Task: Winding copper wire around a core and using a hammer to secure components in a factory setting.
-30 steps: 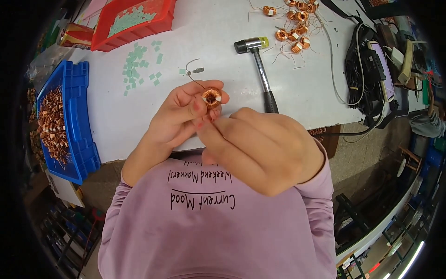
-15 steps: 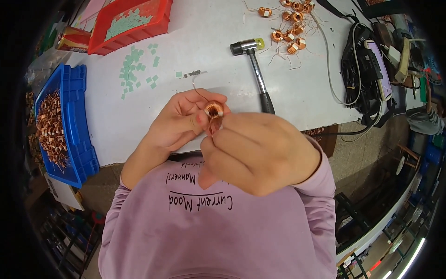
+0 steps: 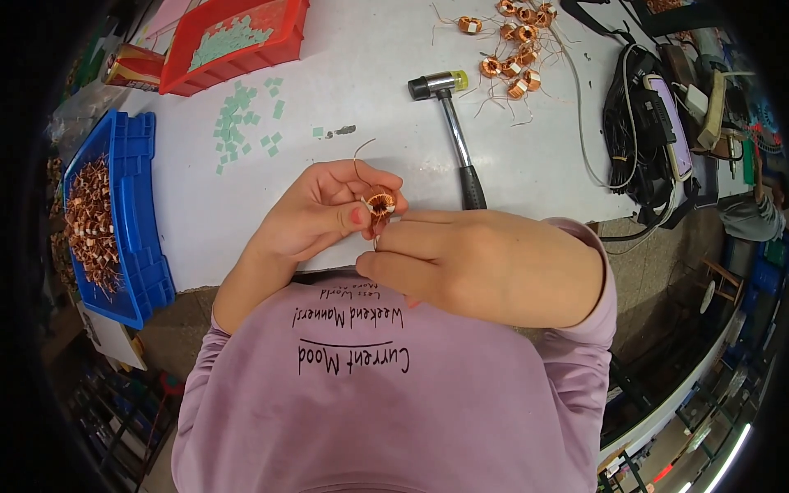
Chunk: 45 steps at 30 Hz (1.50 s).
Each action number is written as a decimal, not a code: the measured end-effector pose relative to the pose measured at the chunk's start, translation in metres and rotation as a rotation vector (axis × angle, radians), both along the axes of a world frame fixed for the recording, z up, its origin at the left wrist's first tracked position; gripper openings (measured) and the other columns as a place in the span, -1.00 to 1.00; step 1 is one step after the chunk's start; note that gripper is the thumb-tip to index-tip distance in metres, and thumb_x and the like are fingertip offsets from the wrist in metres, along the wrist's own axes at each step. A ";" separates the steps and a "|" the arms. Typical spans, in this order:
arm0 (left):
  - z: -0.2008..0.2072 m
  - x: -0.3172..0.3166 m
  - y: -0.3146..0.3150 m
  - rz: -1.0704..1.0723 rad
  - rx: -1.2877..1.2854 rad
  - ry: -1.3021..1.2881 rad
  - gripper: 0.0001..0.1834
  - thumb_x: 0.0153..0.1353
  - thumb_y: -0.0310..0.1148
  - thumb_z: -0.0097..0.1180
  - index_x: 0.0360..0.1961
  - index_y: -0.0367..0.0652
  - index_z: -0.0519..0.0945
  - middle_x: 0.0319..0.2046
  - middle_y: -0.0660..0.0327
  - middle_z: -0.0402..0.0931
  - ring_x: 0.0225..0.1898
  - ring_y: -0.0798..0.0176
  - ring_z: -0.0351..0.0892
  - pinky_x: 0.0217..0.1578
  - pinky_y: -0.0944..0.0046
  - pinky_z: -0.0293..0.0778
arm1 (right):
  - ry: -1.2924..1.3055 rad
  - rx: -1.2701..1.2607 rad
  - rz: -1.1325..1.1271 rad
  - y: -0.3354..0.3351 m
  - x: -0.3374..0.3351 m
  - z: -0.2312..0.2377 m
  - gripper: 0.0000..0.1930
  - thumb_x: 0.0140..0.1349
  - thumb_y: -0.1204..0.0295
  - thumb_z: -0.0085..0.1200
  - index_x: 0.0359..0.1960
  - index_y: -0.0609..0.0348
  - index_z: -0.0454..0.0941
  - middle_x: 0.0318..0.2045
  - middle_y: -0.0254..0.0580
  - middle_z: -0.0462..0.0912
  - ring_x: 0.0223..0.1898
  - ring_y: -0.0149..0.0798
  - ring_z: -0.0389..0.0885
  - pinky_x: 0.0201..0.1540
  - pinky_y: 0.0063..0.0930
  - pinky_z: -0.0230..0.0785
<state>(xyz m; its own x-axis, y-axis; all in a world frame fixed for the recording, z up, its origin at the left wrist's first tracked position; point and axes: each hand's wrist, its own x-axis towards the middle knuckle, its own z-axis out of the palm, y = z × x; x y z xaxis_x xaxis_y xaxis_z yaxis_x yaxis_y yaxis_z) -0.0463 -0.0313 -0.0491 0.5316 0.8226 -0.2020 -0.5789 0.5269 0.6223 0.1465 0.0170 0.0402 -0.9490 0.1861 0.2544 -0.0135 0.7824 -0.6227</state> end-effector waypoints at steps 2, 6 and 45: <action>0.000 0.000 0.000 0.006 -0.013 0.027 -0.56 0.04 -0.49 0.23 -0.04 -0.42 0.45 -0.27 -0.04 0.55 -0.37 0.33 0.53 -0.37 0.49 0.44 | -0.050 0.123 0.019 0.001 -0.002 0.002 -0.78 0.07 0.47 0.15 -0.29 0.36 0.51 -0.41 -0.21 0.49 -0.52 -0.28 0.42 -0.45 -0.57 0.36; 0.000 0.001 -0.001 -0.019 -0.032 -0.004 -0.57 0.03 -0.49 0.24 -0.05 -0.42 0.46 -0.27 -0.03 0.54 -0.36 0.33 0.53 -0.38 0.51 0.44 | 0.022 0.254 -0.074 -0.004 -0.009 -0.004 -0.82 0.06 0.48 0.15 -0.34 0.34 0.50 -0.46 -0.23 0.49 -0.56 -0.30 0.39 -0.48 -0.57 0.33; -0.007 0.004 -0.012 -0.036 0.017 -0.328 -0.56 0.08 -0.43 0.22 -0.02 -0.41 0.46 -0.23 -0.14 0.55 -0.43 0.25 0.53 -0.45 0.47 0.46 | 0.206 -1.556 -0.594 0.006 -0.032 -0.052 -0.54 0.35 0.17 -0.19 -0.60 0.25 0.49 -0.83 -0.43 0.24 -0.76 -0.58 0.05 -0.67 -0.74 -0.10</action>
